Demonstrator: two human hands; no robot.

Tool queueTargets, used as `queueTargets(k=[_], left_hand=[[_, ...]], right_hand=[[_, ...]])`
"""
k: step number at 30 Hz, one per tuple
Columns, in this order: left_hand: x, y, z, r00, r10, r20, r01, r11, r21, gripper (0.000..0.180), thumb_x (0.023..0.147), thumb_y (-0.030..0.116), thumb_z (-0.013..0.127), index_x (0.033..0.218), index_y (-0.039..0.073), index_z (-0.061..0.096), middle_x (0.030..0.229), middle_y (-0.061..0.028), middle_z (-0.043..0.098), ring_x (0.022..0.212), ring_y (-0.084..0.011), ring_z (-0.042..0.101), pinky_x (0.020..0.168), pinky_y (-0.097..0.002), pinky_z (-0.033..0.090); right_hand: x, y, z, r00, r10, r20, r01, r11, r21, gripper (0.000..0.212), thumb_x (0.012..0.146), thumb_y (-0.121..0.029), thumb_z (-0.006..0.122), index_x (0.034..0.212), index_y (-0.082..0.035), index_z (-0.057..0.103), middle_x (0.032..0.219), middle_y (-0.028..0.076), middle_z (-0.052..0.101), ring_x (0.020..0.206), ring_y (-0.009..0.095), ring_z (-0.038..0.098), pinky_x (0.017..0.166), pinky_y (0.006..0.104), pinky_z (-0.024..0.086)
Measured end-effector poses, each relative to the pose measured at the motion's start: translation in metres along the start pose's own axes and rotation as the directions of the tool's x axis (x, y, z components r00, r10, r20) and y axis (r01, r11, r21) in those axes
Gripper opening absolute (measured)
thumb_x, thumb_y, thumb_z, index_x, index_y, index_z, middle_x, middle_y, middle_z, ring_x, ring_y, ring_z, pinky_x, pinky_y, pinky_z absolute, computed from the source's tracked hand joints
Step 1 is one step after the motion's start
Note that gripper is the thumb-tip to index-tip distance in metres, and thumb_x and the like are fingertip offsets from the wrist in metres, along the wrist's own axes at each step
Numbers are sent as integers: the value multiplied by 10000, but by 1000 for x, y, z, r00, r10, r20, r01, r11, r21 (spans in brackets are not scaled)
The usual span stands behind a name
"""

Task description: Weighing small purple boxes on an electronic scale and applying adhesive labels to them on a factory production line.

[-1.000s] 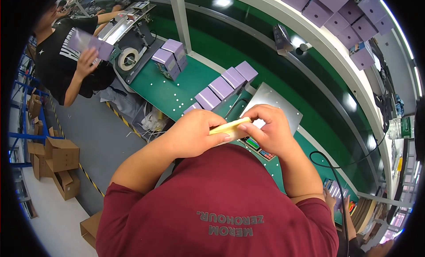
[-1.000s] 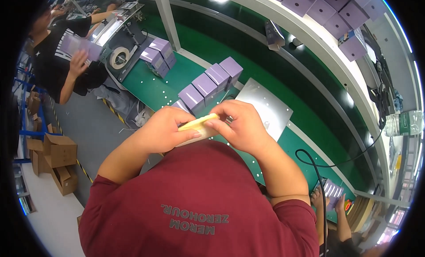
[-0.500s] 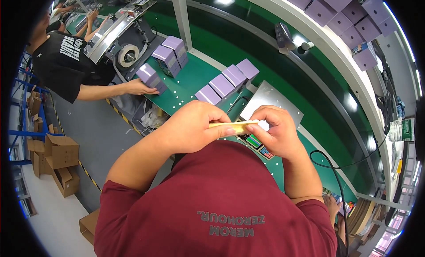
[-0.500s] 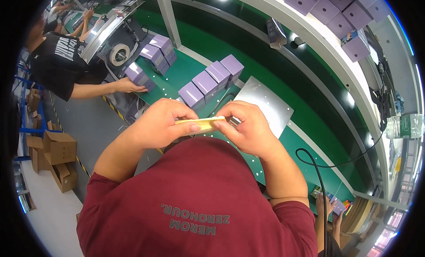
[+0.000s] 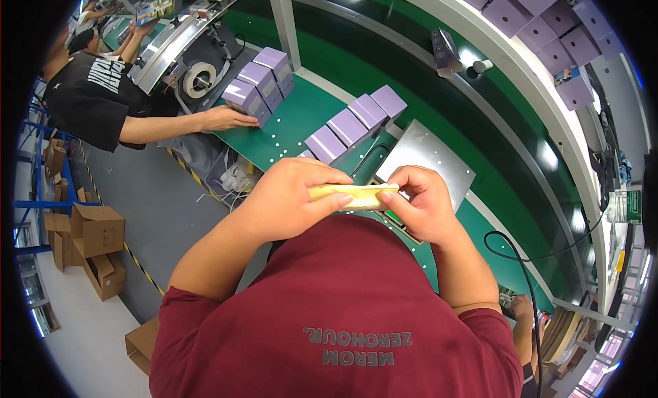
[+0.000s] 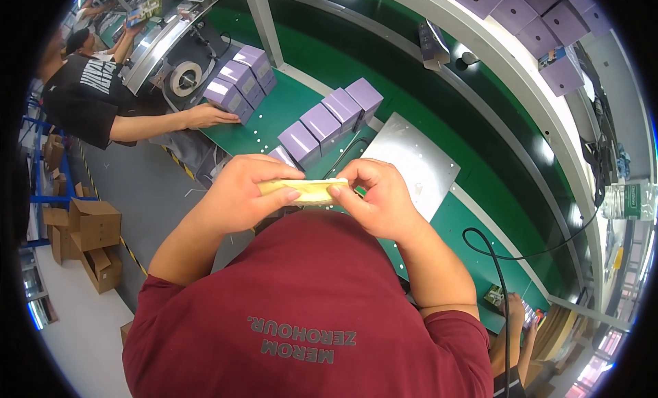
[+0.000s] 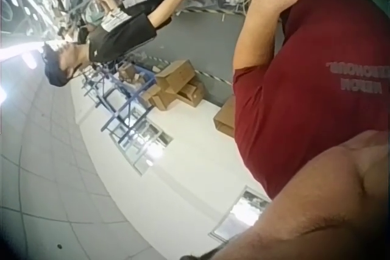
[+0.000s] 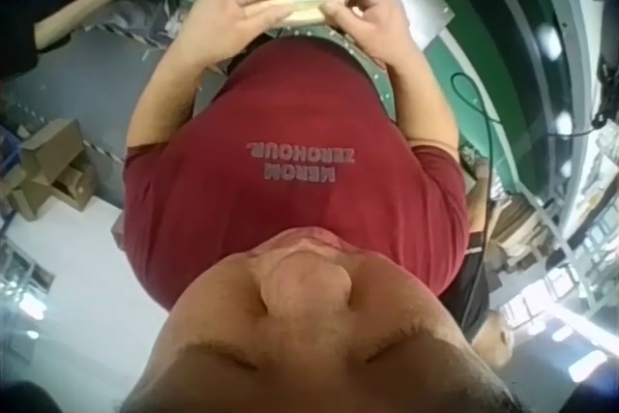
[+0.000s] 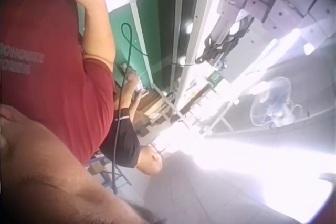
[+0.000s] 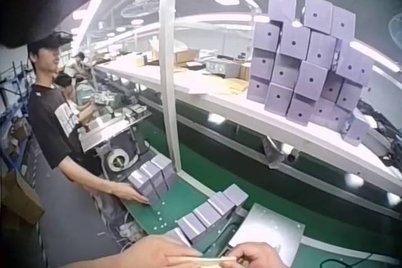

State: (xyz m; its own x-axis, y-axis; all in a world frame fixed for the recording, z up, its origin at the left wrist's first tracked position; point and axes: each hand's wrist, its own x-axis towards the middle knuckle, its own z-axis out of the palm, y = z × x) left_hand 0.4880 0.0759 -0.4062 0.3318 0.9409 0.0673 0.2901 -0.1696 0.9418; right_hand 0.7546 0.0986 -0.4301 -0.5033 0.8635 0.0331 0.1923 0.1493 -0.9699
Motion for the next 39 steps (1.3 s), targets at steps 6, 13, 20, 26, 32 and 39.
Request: queueTargets(k=[6, 13, 20, 26, 32, 39], left_hand=[[6, 2, -5, 987, 24, 156, -59, 973, 221, 199, 927, 219, 729, 927, 30, 793, 766, -149, 701, 692, -242, 682, 660, -374, 516], [6, -1, -10, 976, -117, 182, 100, 990, 102, 210, 902, 225, 762, 908, 17, 787, 724, -116, 688, 684, -192, 669, 640, -348, 508], [-5, -20, -19, 979, -169, 116, 197, 931, -306, 140, 884, 39, 797, 995, -39, 761, 941, -72, 763, 834, -144, 703, 774, -285, 555], [-18, -19, 8, 976, -210, -56, 147, 829, -540, 128, 927, -23, 752, 1053, -44, 758, 988, -74, 759, 888, -131, 710, 833, -272, 561], [-19, -16, 12, 963, -250, -96, 166, 838, -520, 90, 944, -5, 735, 1023, -33, 769, 941, -55, 745, 824, -107, 675, 745, -266, 534], [-20, -17, 3, 993, -87, -82, 76, 988, -134, 66, 934, 32, 742, 976, -15, 763, 876, -30, 702, 759, -96, 625, 672, -274, 486]], right_hand=[[7, 1, 7, 999, -26, 41, 27, 999, -27, 100, 950, -55, 745, 907, -8, 668, 890, 51, 696, 789, 98, 631, 679, 266, 503], [8, 5, 10, 998, 3, 63, -6, 999, 39, 87, 918, -26, 753, 907, -14, 668, 874, 71, 700, 764, 119, 631, 667, 279, 493], [9, 13, -2, 904, -427, -15, 423, 898, -122, 99, 880, -18, 759, 935, -29, 678, 888, 103, 708, 757, 223, 654, 683, 329, 512], [16, -1, -4, 888, -458, -37, 434, 862, -264, 197, 817, -60, 805, 983, -43, 698, 933, 87, 705, 808, 248, 657, 719, 370, 520], [25, -47, 0, 781, -600, 175, 558, 545, -626, 264, 732, -100, 844, 968, -81, 726, 955, 62, 679, 848, 266, 631, 863, 434, 529], [39, -37, 10, 810, -500, 305, 560, 509, -653, 221, 709, -80, 832, 910, -90, 740, 909, 45, 672, 864, 280, 616, 948, 448, 511]])
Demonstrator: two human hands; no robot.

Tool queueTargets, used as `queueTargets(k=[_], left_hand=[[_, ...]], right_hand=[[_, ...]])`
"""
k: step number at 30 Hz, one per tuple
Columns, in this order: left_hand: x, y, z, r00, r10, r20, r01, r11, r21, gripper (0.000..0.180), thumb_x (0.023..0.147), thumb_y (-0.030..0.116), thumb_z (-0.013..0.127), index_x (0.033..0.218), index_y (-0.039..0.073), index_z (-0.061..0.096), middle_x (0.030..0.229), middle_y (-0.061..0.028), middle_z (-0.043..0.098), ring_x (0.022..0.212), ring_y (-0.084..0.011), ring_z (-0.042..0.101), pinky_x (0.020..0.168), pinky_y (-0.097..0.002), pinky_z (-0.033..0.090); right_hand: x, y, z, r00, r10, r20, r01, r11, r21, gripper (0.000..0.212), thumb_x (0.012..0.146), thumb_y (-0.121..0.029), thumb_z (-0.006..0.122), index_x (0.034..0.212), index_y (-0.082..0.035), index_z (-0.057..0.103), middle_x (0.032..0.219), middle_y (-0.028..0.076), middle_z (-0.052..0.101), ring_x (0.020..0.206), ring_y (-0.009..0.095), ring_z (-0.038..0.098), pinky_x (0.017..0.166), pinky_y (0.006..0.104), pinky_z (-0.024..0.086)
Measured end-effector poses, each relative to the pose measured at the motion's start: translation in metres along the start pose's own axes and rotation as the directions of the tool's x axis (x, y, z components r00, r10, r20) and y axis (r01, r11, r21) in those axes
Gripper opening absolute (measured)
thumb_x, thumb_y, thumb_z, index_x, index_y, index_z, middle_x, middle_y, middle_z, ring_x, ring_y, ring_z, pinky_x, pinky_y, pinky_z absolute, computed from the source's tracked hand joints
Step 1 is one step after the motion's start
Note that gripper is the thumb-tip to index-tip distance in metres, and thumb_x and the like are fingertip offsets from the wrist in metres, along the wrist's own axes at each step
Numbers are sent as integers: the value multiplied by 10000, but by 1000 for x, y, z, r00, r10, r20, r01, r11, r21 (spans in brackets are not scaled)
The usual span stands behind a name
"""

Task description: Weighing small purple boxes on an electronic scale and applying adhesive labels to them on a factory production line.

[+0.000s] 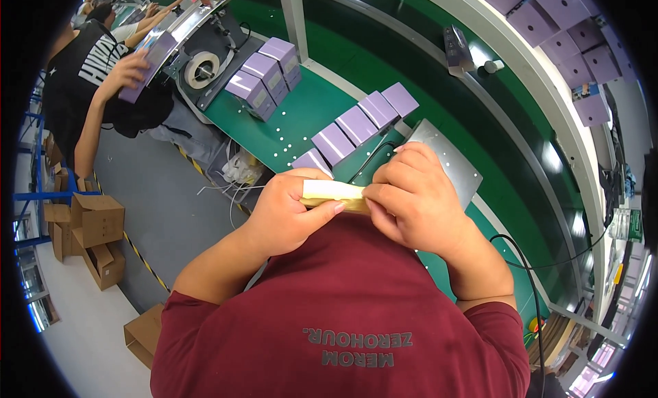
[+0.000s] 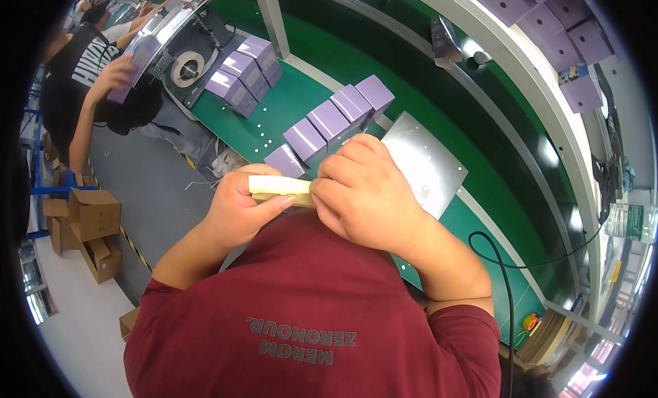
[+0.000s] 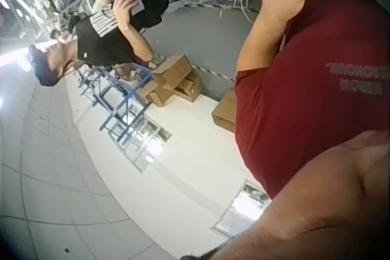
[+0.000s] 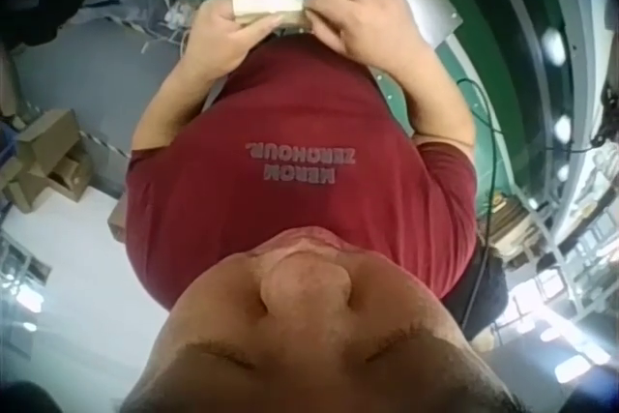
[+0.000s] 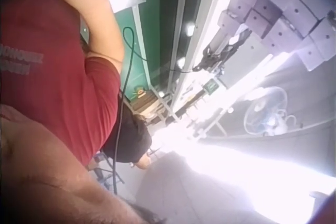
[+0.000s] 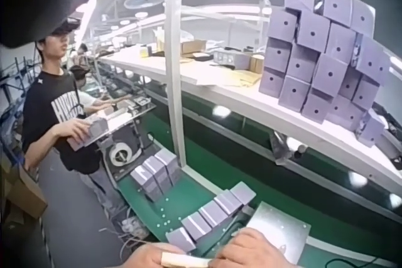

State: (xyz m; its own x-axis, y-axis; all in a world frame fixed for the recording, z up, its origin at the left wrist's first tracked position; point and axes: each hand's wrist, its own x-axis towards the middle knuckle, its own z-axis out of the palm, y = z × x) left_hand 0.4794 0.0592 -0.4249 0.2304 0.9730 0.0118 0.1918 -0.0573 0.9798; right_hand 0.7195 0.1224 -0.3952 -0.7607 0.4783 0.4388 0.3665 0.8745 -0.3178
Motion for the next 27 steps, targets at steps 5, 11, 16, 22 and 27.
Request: queueTargets(k=[5, 11, 16, 22, 27], left_hand=[[-3, -16, -8, 1000, -24, 7, 23, 999, 29, 66, 932, 35, 747, 980, -11, 752, 871, -22, 695, 762, -85, 619, 666, -274, 482], [-14, -46, -8, 958, -286, 5, 264, 877, -401, 117, 949, 9, 726, 1059, -32, 719, 984, -44, 723, 878, -107, 662, 795, -277, 527], [-19, -64, -15, 965, -260, -5, 202, 762, -616, 205, 981, 2, 707, 1178, -54, 709, 1098, -72, 751, 987, -139, 696, 924, -301, 552], [-18, -78, -10, 972, -227, -65, 119, 709, -695, 226, 979, 4, 709, 1195, -63, 709, 1148, -100, 749, 1054, -159, 700, 968, -338, 554], [-5, -61, -11, 982, -151, 117, 184, 578, -795, 225, 980, 10, 710, 1193, -63, 711, 1132, -111, 751, 1047, -160, 703, 960, -344, 557]], right_hand=[[4, 28, 14, 995, 92, -31, -87, 987, 136, 158, 720, -57, 810, 857, -80, 736, 858, 54, 667, 877, 285, 629, 945, 441, 515], [-11, 193, 80, 894, 362, -266, -417, 889, -192, 85, 812, -98, 765, 892, -70, 776, 863, 82, 690, 893, 310, 671, 863, 411, 537], [-16, 242, 106, 906, 397, -144, -422, 850, -315, 129, 833, -165, 769, 910, -64, 790, 933, 97, 709, 938, 337, 667, 931, 437, 526], [-43, 165, 90, 870, 483, -98, -388, 795, 466, 319, 935, -245, 770, 1181, -43, 750, 1282, 122, 692, 1194, 264, 659, 1075, 391, 479], [-41, 65, 59, 885, 325, 333, -428, 290, 856, 392, 926, -310, 827, 1149, 0, 738, 1263, 108, 710, 1163, 197, 660, 1006, 376, 514]])
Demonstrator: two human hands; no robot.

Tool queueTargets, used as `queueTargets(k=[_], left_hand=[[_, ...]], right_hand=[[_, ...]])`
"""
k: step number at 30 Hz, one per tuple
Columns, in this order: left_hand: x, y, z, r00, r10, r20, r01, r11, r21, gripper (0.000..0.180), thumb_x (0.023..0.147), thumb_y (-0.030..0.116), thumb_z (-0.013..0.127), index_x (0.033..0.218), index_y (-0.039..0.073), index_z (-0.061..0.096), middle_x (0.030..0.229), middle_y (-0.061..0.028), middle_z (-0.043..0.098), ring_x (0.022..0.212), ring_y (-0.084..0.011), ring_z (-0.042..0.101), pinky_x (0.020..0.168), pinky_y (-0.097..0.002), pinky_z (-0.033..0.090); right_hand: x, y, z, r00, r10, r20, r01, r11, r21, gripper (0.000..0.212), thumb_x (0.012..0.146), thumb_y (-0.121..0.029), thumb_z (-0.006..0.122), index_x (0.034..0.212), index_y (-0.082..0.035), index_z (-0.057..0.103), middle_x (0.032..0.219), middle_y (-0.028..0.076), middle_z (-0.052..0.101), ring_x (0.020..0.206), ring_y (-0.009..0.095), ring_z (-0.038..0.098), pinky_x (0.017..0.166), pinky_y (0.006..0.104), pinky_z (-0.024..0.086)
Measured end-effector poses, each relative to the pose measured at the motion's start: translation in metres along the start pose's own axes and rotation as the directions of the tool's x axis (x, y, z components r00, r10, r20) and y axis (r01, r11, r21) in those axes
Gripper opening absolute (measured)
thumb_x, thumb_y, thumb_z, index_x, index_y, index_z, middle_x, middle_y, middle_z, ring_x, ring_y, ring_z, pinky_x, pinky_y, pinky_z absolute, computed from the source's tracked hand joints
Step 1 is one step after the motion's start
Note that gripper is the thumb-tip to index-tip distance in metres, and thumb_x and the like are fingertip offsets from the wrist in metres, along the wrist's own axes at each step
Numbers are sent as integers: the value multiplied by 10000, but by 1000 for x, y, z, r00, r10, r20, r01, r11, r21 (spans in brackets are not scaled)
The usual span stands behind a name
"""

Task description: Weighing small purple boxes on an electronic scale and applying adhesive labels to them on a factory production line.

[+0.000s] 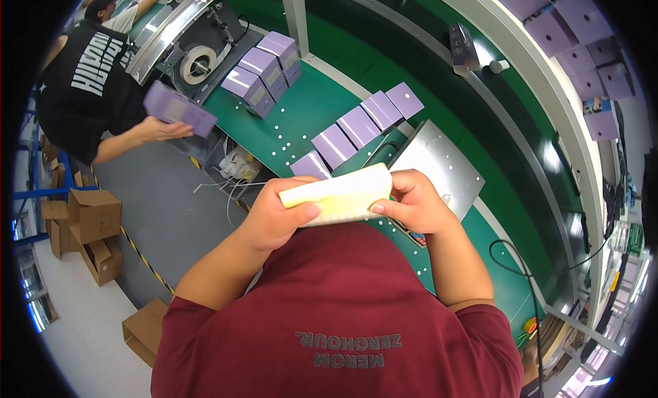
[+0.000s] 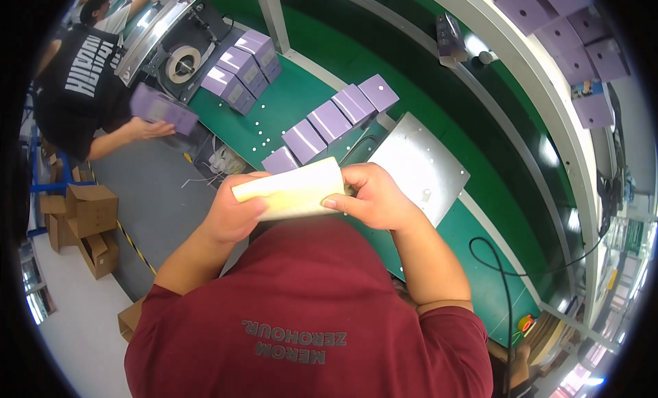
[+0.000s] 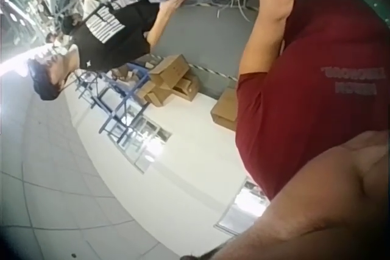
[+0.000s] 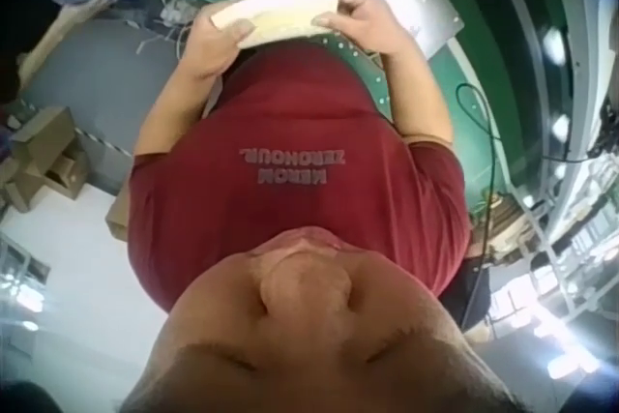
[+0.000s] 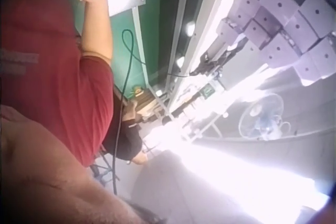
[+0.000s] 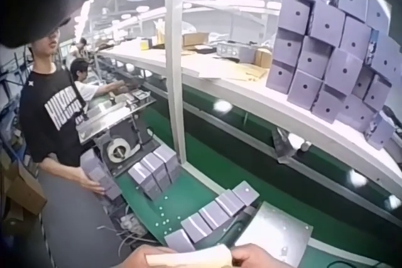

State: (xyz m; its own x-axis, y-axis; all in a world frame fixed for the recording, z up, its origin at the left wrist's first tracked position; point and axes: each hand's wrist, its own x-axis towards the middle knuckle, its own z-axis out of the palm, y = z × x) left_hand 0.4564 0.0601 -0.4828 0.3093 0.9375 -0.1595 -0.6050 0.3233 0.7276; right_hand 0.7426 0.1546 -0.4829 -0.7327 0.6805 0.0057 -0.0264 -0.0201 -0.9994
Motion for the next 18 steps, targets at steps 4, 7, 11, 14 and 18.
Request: queueTargets(k=[4, 7, 11, 14, 18], left_hand=[[16, 26, 4, 944, -280, 172, 278, 960, 39, 215, 978, 19, 720, 1177, -61, 713, 1085, -102, 749, 1008, -146, 703, 913, -322, 565], [18, 27, 16, 917, -363, 165, 334, 926, 178, 207, 978, 24, 725, 1165, -64, 713, 1055, -94, 745, 985, -132, 702, 866, -297, 568], [18, 21, 41, 979, -199, 51, 172, 928, 330, 187, 980, 24, 725, 1141, -71, 718, 1014, -81, 735, 950, -110, 695, 791, -259, 562], [11, 14, 55, 1000, -10, -23, 17, 935, 356, 164, 981, 21, 723, 1118, -70, 727, 988, -72, 729, 916, -93, 683, 748, -239, 551], [7, 6, 64, 955, 295, 40, -263, 772, 578, 129, 974, 5, 721, 1083, -61, 743, 952, -70, 717, 853, -94, 666, 718, -250, 543]], right_hand=[[-7, -27, -3, 981, 180, 76, -155, 954, -256, 341, 871, -243, 863, 1083, -3, 744, 1080, 111, 747, 1005, 235, 703, 880, 376, 554], [-6, -42, -5, 979, 87, 182, 23, 849, -528, 280, 836, -171, 870, 1022, -3, 745, 926, 108, 745, 877, 267, 712, 787, 374, 563], [-7, -56, 25, 877, -389, -281, 89, 707, -701, 208, 779, -75, 856, 946, -23, 745, 811, 100, 697, 756, 294, 673, 715, 373, 541], [-21, -70, 46, 751, -644, -145, 244, 476, -845, 199, 742, -46, 857, 905, -52, 743, 806, 77, 685, 711, 267, 649, 665, 362, 523], [-12, -71, 70, 755, -644, -124, 224, 430, -874, 207, 727, -40, 860, 895, -73, 742, 806, 62, 683, 694, 247, 639, 631, 366, 513]])
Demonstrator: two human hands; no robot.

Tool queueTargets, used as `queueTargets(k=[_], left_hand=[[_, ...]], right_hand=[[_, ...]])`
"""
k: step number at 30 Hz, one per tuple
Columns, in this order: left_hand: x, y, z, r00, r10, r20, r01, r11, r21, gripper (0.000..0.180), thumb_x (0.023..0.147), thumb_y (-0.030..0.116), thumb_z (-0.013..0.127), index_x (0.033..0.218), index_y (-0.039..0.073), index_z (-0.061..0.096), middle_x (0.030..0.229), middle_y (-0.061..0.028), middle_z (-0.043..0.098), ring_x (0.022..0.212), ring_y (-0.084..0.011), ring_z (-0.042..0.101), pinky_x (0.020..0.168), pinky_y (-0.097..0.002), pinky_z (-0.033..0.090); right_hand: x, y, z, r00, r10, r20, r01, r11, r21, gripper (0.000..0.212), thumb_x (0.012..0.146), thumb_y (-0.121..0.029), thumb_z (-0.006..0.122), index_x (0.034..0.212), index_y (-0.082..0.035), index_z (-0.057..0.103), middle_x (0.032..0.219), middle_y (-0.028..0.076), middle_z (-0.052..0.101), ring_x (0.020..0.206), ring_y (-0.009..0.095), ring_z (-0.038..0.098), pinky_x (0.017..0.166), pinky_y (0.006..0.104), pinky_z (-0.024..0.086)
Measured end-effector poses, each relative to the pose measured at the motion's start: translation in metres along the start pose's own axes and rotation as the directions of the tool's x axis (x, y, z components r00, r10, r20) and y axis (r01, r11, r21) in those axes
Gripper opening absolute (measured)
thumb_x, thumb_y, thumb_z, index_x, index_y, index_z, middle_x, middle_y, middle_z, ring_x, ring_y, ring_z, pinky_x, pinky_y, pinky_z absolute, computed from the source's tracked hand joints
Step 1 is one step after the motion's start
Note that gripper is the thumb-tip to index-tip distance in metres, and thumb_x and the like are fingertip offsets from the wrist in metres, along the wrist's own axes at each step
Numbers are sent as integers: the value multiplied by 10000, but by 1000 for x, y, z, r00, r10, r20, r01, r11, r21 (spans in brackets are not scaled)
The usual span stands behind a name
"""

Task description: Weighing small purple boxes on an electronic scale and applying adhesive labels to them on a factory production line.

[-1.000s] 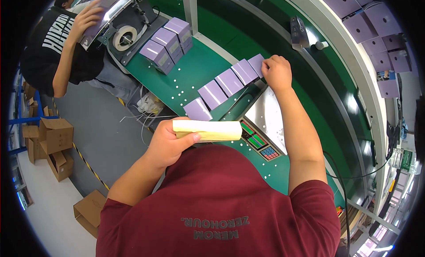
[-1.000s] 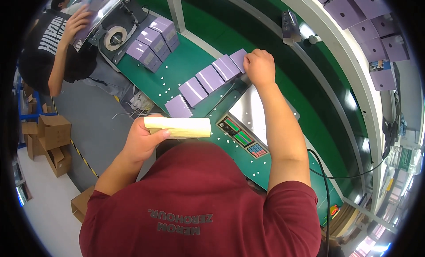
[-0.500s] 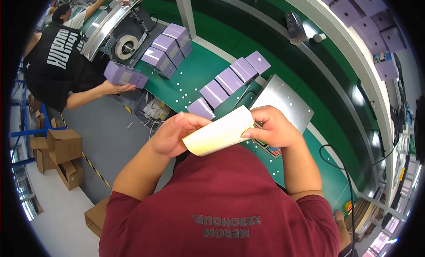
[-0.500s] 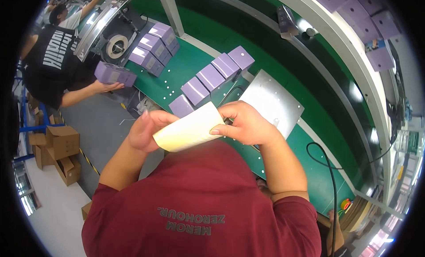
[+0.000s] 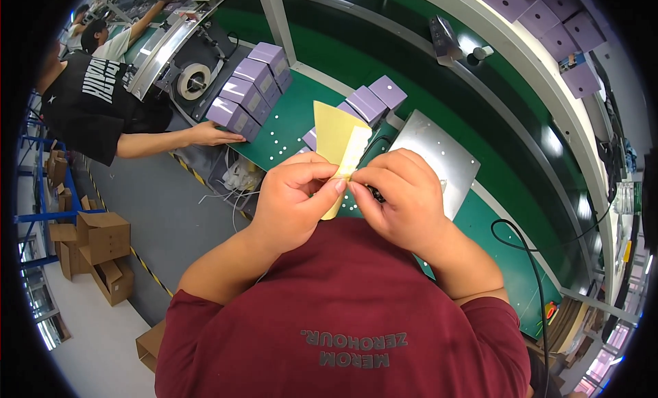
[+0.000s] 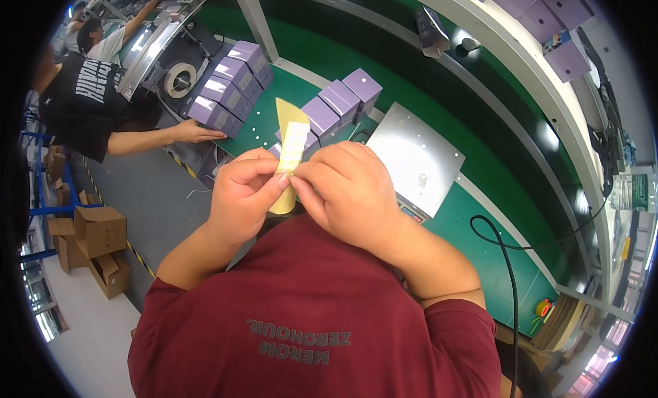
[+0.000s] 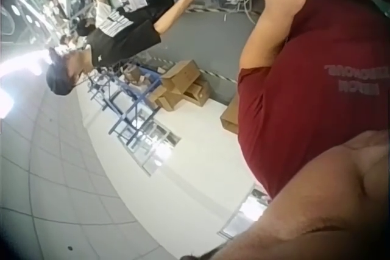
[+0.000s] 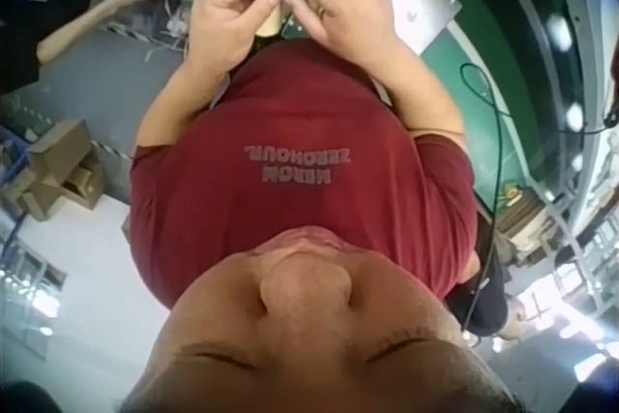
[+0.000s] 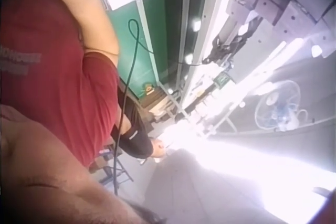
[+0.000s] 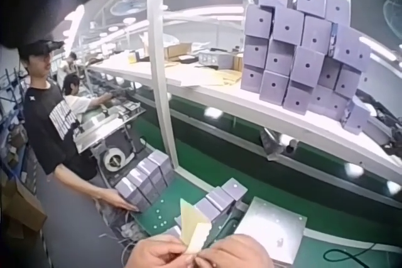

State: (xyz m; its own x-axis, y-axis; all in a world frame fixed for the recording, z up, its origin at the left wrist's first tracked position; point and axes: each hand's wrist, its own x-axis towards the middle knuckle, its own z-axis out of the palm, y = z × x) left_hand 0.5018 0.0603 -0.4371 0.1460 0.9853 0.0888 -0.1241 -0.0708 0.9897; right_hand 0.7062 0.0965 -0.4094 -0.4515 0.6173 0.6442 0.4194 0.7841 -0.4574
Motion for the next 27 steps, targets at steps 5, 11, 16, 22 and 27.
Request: queueTargets(k=[5, 11, 16, 22, 27], left_hand=[[-6, 9, 2, 990, 136, -30, -127, 972, 199, 106, 933, -16, 741, 1035, -36, 765, 904, -83, 718, 788, -136, 666, 677, -277, 534], [-9, 10, -1, 972, 235, -31, -202, 890, 410, 109, 892, -26, 749, 999, -21, 775, 875, -100, 723, 767, -195, 679, 661, -306, 529], [-11, 13, -6, 971, 237, -39, -192, 862, 468, 88, 887, -25, 745, 969, -18, 774, 871, -110, 722, 767, -206, 683, 657, -319, 530], [-30, -10, -30, 988, -10, -156, 16, 999, 33, 113, 970, -13, 666, 1080, -29, 690, 951, -63, 717, 812, -139, 674, 711, -291, 536], [-41, -13, -69, 922, -355, -153, 316, 920, -232, 151, 1048, 23, 573, 1190, -14, 609, 1020, -29, 688, 850, -80, 646, 758, -259, 529]], right_hand=[[4, -6, -1, 999, -27, -29, 26, 999, -27, 202, 734, -44, 857, 900, -69, 744, 817, 61, 690, 694, 246, 645, 617, 366, 515], [4, -11, 5, 999, -11, 30, 13, 998, -68, 189, 743, -43, 847, 902, -60, 747, 848, 71, 710, 724, 256, 676, 631, 376, 538], [4, -10, 14, 997, 18, 81, -13, 998, -66, 162, 751, -24, 824, 893, -51, 749, 838, 85, 712, 741, 277, 689, 653, 386, 556], [9, 16, 29, 998, 44, 43, -42, 998, -45, 117, 762, -14, 798, 862, -55, 754, 818, 89, 706, 746, 292, 687, 674, 401, 561], [-12, 125, 66, 973, 211, 95, -174, 937, -301, 40, 818, -72, 761, 857, -65, 764, 828, 84, 710, 788, 307, 686, 732, 409, 561]])
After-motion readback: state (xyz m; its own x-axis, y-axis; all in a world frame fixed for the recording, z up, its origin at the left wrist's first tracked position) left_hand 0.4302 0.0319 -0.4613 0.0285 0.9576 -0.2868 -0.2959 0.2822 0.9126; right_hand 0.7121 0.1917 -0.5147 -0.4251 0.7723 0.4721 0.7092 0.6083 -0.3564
